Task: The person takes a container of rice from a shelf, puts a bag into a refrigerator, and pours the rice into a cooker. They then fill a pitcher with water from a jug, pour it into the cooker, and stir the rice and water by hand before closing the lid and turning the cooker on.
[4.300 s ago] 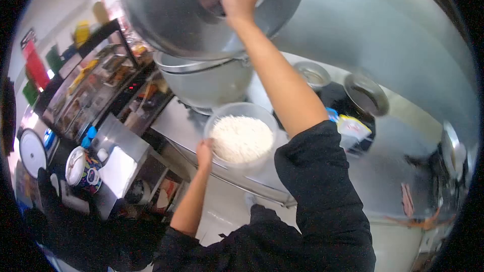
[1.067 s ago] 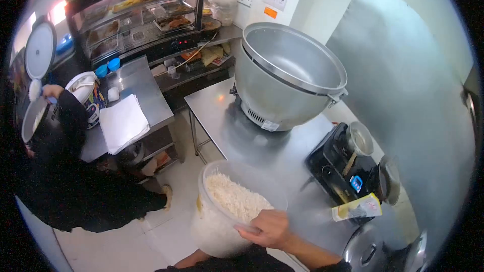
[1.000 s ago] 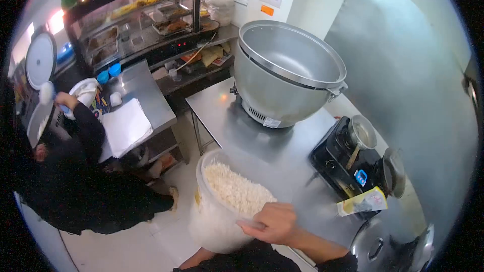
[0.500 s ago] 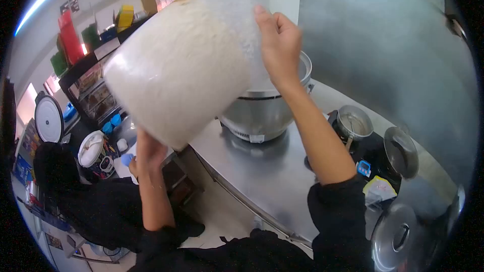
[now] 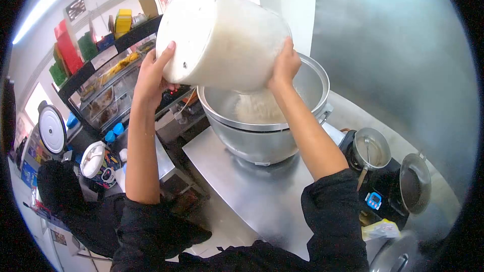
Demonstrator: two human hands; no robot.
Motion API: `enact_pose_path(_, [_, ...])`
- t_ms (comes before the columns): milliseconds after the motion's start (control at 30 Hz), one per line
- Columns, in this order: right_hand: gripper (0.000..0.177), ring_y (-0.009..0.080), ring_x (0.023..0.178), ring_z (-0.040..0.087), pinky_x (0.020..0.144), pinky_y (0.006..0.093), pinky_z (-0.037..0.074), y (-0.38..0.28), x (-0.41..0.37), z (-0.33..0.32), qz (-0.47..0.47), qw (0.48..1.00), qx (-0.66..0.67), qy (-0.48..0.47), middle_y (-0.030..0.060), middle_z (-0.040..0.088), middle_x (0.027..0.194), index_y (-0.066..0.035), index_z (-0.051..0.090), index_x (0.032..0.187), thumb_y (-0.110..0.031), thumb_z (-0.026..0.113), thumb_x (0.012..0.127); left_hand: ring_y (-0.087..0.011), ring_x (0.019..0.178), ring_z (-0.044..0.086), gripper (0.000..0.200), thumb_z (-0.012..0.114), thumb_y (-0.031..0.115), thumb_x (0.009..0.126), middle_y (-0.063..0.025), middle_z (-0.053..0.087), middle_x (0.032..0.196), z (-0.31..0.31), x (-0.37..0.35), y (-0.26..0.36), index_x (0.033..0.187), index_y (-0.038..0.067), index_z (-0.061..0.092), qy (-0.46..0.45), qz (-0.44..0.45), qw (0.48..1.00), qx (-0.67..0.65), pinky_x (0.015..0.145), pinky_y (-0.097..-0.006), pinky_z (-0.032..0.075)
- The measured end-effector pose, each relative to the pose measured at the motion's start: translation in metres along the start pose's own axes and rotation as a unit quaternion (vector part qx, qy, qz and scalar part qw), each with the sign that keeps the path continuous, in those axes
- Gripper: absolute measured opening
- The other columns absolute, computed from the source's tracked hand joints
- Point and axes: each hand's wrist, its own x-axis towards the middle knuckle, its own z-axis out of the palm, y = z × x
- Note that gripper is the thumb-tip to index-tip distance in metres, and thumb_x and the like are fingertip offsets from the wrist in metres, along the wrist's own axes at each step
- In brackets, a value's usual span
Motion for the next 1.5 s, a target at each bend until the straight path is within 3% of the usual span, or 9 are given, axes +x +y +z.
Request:
enact_pose_path(167, [0.055,0.0231,0.105,0.06,0.087,0.0369,0.05,0.03,0.036,-0.006,0.074,0.996,0.039,0.005,0.0113,0.06,0.119,0.003,0.055,0.123,-0.044,0.052,0.095,-0.0089,0.046,0.055,0.064,0.067,0.044,0.088,-0.0077,0.062,0.073,0.014,0.034,-0.01,0.12,-0.01,0.05,-0.002,0.037,0.999,0.007,0.039,-0.0191,0.043])
enact_pose_path(467, [0.053,0.0199,0.113,0.057,0.096,0.0363,0.047,0.012,0.047,-0.011,0.109,0.977,-0.181,-0.029,0.0087,0.06,0.123,-0.004,0.052,0.13,-0.045,0.046,0.097,-0.0099,0.049,0.057,0.069,0.071,0.04,0.086,-0.0104,0.064,0.081,0.024,0.061,-0.022,0.13,-0.007,0.047,-0.004,0.037,0.999,-0.007,0.044,-0.0194,0.046])
enact_pose_path(567, [0.049,0.019,0.117,0.055,0.1,0.0361,0.044,0.027,0.076,-0.029,0.196,0.971,0.004,-0.14,0.0081,0.059,0.127,-0.004,0.053,0.129,-0.043,0.042,0.1,-0.0123,0.056,0.06,0.082,0.076,0.037,0.082,-0.0156,0.063,0.092,0.027,0.061,-0.031,0.139,-0.008,0.038,-0.003,0.044,0.998,-0.042,0.049,-0.0218,0.049])
enact_pose_path(667, [0.045,0.0185,0.12,0.054,0.101,0.0369,0.044,0.042,0.09,-0.03,0.19,0.975,0.028,-0.108,0.008,0.057,0.132,-0.004,0.052,0.129,-0.039,0.045,0.101,-0.0143,0.067,0.063,0.089,0.075,0.034,0.083,-0.0205,0.061,0.106,0.025,0.063,-0.033,0.146,-0.008,0.027,-0.012,0.043,0.997,-0.059,0.058,-0.024,0.053])
enact_pose_path(767, [0.041,0.0132,0.072,0.061,0.055,0.0243,0.05,0.048,0.078,-0.015,0.158,0.985,0.065,0.015,0.0046,0.065,0.096,-0.004,0.061,0.11,-0.043,0.055,0.097,-0.0159,0.077,0.065,0.087,0.071,0.031,0.087,-0.0225,0.057,0.117,0.016,0.063,-0.033,0.148,-0.006,0.022,-0.02,0.034,0.993,-0.11,0.068,-0.0262,0.054])
enact_pose_path(867, [0.035,0.0149,0.065,0.062,0.054,0.026,0.051,0.046,0.088,-0.008,0.114,0.989,0.036,0.084,0.0026,0.066,0.087,-0.007,0.062,0.103,-0.041,0.058,0.095,-0.0169,0.081,0.064,0.075,0.064,0.031,0.092,-0.0188,0.055,0.12,0.009,0.053,-0.04,0.148,-0.001,0.026,0.02,0.056,0.985,-0.164,0.073,-0.0277,0.054])
enact_pose_path(967, [0.038,0.0131,0.048,0.05,0.039,0.0252,0.04,0.032,0.074,0.015,0.043,0.989,0.047,0.132,0.0018,0.056,0.068,-0.006,0.062,0.088,-0.044,0.062,0.093,-0.0188,0.088,0.064,0.061,0.062,0.028,0.094,-0.0176,0.053,0.123,-0.003,0.016,-0.054,0.143,0.002,0.035,0.099,0.076,0.984,-0.128,0.078,-0.0301,0.053])
enact_pose_path(1100, [0.051,0.0167,0.047,0.052,0.04,0.0325,0.041,0.069,0.051,0.024,0.004,0.984,-0.144,0.107,0.0082,0.055,0.06,0.002,0.058,0.074,-0.044,0.057,0.094,-0.0126,0.076,0.059,0.038,0.062,0.014,0.09,-0.0059,0.055,0.101,-0.001,-0.072,-0.1,0.123,0.002,0.05,0.074,0.057,0.989,-0.118,0.066,-0.0259,0.05])
enact_pose_path(1500, [0.048,0.0201,0.044,0.053,0.038,0.0327,0.04,0.041,0.058,0.043,0.01,0.986,-0.115,0.122,0.0111,0.055,0.06,0.005,0.056,0.077,-0.04,0.058,0.095,-0.0117,0.08,0.062,0.031,0.066,0.021,0.092,-0.0056,0.064,0.095,-0.034,-0.347,-0.276,0.118,0.004,0.06,-0.295,-0.243,0.924,0.028,0.069,-0.026,0.05])
